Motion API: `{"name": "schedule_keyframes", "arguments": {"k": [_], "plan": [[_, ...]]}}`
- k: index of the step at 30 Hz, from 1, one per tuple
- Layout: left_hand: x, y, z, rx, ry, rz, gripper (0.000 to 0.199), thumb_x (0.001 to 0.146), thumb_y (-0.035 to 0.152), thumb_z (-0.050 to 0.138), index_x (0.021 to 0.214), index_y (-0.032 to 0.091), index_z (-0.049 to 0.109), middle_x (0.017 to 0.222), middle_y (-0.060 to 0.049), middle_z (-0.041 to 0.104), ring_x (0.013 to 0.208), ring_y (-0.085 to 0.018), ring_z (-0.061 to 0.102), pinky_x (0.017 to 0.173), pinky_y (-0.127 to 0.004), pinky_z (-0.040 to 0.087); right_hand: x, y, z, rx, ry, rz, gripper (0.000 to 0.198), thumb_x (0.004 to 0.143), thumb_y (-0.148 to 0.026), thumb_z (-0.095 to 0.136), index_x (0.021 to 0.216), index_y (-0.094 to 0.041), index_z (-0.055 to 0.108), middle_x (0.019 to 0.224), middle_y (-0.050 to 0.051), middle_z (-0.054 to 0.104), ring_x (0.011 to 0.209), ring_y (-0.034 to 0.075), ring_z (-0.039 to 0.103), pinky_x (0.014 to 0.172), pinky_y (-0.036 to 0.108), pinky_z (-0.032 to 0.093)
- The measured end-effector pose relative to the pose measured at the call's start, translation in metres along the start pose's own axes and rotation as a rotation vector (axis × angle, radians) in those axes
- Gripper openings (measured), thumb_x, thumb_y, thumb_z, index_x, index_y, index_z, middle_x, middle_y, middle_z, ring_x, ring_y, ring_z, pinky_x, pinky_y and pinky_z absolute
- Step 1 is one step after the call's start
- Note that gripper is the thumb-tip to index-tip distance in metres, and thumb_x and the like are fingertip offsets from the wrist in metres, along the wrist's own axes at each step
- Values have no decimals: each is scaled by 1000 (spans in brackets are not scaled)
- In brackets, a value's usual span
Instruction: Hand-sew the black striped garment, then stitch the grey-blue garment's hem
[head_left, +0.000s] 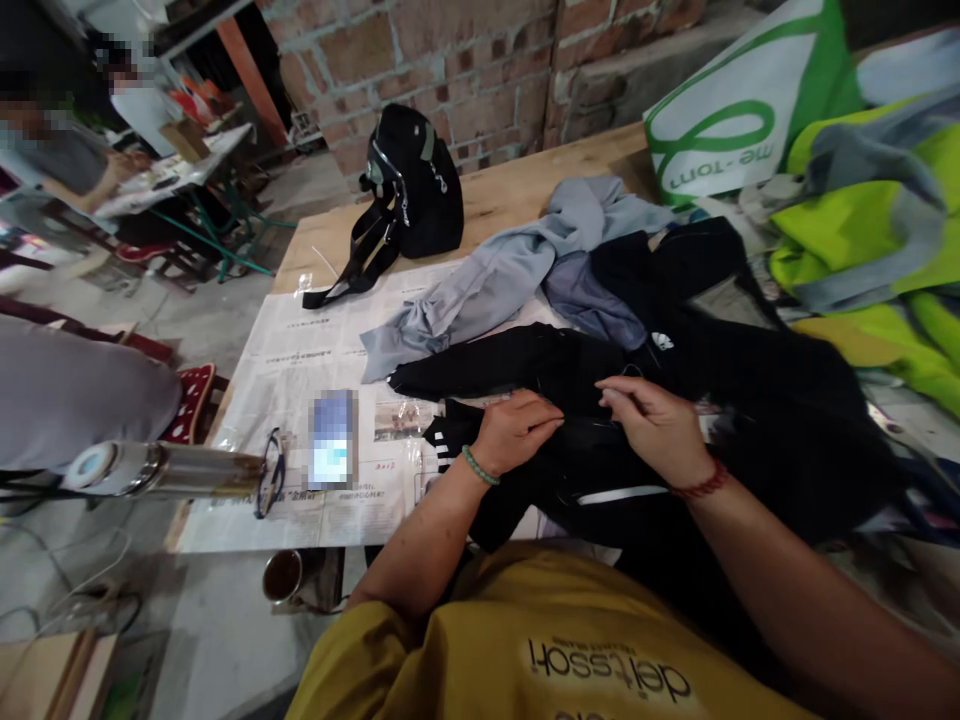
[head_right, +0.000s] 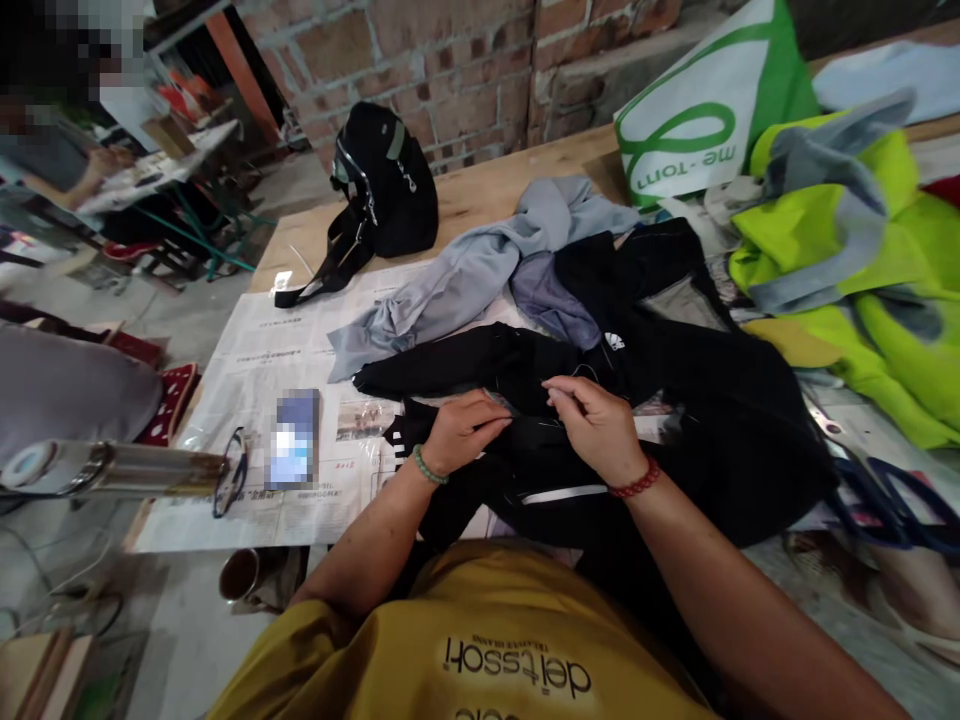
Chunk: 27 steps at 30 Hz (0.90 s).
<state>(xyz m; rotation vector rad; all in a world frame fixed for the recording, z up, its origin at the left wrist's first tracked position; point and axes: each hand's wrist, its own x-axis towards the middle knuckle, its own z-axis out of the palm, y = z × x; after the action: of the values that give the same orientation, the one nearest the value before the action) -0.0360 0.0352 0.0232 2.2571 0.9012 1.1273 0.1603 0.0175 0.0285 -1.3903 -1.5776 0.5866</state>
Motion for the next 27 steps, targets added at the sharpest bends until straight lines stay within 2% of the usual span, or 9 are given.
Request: {"name": "schedule_keyframes", "arguments": {"k": [3,7,10,18,27], "plan": [[-1,2,2,46,-16,70,16,84,23,54,82,15,68,77,-5,66,75,-12,61,71,-23,52,-3,-3,-9,-111,-103,-131,16,85,-26,51,92,-24,65,80,2,65,72,14,62,65,26,48],[-2,3,2,50,-25,97,15,83,21,54,82,14,67,76,-6,66,73,-12,61,69,-22,52,-4,-8,-16,-188,-225,-224,19,86,-24,47,90,-23,65,81,3,65,73,13,62,67,26,49],[-2,4,0,14,-91,131,15,83,19,53,82,15,67,78,-6,66,75,-11,61,70,-22,52,-6,-11,-21,-216,-282,-271,20,86,-24,46,89,-22,66,81,4,65,73,14,62,67,26,50],[-5,10,-3,17,-256,164,20,83,17,48,86,18,68,85,-4,66,79,-10,61,73,-21,50,-24,-13,-32,-195,-352,-226,22,86,-30,46,91,-26,67,84,6,64,78,18,61,69,32,50],[-6,12,-4,43,-253,156,21,84,18,47,87,19,68,87,-4,66,80,-10,61,74,-21,50,-29,-11,-33,-186,-387,-237,25,84,-24,46,93,-26,69,89,6,61,78,17,62,67,29,50]]}}
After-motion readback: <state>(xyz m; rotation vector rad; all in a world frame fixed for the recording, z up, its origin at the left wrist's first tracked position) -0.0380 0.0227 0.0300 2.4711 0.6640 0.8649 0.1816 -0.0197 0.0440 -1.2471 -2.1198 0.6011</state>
